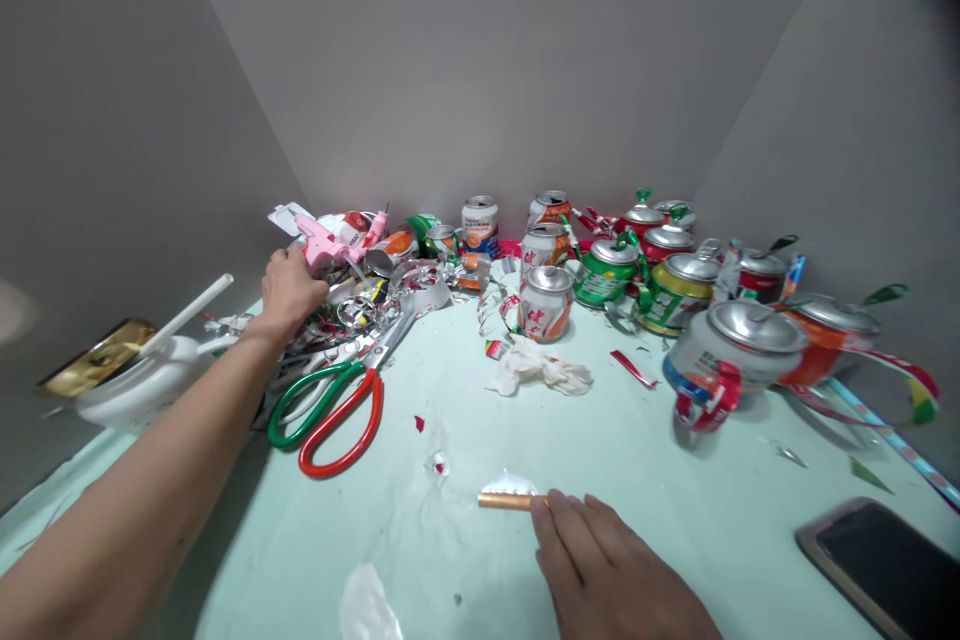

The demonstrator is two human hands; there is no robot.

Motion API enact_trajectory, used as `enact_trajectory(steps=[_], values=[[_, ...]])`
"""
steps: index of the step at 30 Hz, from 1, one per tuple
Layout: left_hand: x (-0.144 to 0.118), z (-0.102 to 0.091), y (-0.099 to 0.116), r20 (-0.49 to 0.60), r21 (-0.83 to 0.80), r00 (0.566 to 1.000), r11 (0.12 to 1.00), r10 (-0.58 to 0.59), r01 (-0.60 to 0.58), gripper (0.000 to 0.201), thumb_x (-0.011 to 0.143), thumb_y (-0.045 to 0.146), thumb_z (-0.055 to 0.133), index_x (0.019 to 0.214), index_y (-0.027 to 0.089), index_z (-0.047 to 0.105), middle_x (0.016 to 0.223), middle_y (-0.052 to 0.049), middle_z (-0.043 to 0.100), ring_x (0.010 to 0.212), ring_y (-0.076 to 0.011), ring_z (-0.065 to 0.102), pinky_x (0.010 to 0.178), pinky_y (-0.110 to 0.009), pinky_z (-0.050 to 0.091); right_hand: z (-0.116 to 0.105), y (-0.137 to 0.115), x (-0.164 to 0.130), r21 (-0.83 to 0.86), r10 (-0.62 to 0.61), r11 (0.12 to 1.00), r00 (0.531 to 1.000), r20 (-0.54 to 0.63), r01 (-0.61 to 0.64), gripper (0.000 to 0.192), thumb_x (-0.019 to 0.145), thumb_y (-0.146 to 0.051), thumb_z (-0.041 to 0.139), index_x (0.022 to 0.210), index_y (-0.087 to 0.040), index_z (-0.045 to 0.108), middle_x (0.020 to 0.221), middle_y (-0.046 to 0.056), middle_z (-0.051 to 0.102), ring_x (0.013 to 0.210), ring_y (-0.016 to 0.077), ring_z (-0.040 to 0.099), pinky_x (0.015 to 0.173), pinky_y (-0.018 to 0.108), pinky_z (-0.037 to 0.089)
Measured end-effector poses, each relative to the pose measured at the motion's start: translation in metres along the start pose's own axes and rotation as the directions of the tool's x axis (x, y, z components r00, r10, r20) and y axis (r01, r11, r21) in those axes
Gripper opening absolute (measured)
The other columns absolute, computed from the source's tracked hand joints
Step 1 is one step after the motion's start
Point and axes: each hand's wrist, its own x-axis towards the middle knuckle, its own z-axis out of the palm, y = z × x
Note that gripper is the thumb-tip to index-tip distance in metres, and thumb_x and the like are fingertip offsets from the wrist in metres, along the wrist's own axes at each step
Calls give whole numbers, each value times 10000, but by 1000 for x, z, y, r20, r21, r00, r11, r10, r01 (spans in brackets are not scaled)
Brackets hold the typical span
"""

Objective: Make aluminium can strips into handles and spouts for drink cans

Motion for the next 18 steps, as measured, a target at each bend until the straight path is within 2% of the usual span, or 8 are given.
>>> enact_trajectory(steps=[2,5,7,11,12,14,16,18], values=[[-2,-4,3,-25,-17,999,1000,20,-21,364,828,291,566,1147,125,503,1156,-117,532,987,-240,550,807,-426,478,-1,0,0,5,8,1000,1000,1,-8,295,755,-48,418,970,-108,610,873,97,689,818,188,622,799,312,484],[-9,-11,15,-88,-44,994,997,65,-69,439,715,170,583,1127,45,494,1154,-214,499,1030,-345,509,808,-468,441,-2,1,1,32,27,999,1000,4,-27,296,757,-44,419,966,-117,616,878,91,687,822,185,617,802,307,479],[-20,-16,29,-127,-69,985,990,116,-126,466,664,129,555,1122,60,504,1173,-222,485,1058,-371,486,830,-478,423,-4,1,2,55,33,998,999,4,-33,292,760,-41,423,959,-122,621,876,87,685,818,180,613,803,300,475],[-76,-34,61,-158,-153,934,927,319,-343,399,646,69,480,1017,188,565,1131,-92,541,1051,-242,508,881,-354,422,-6,4,3,77,39,996,999,1,-39,318,751,-16,408,952,-126,628,865,75,685,811,178,605,803,297,466],[-96,-40,68,-163,-187,905,888,393,-420,358,639,64,474,954,201,574,1061,-70,568,1000,-221,528,856,-342,433,-7,4,4,79,41,996,999,-4,-41,326,752,-12,398,951,-126,630,864,73,686,813,181,604,803,300,463],[-140,-51,80,-216,-370,763,672,609,-641,284,634,49,463,861,189,560,896,-73,596,878,-226,546,781,-382,439,-8,6,6,82,39,996,999,-13,-37,336,769,-14,371,948,-121,634,869,73,689,815,190,600,796,309,459],[-180,-58,86,-186,-514,640,481,745,-710,250,626,49,472,820,187,550,779,-56,585,731,-201,530,720,-394,432,-9,7,8,90,29,996,999,-16,-27,346,791,-18,341,937,-112,640,868,75,692,807,197,598,783,315,457],[-207,-60,89,-135,-570,556,394,820,-721,263,599,50,483,813,180,563,753,-55,571,659,-181,503,719,-414,425,-11,7,11,104,26,994,1000,-17,-24,357,796,-8,323,918,-103,646,850,79,694,791,196,598,773,315,456]])
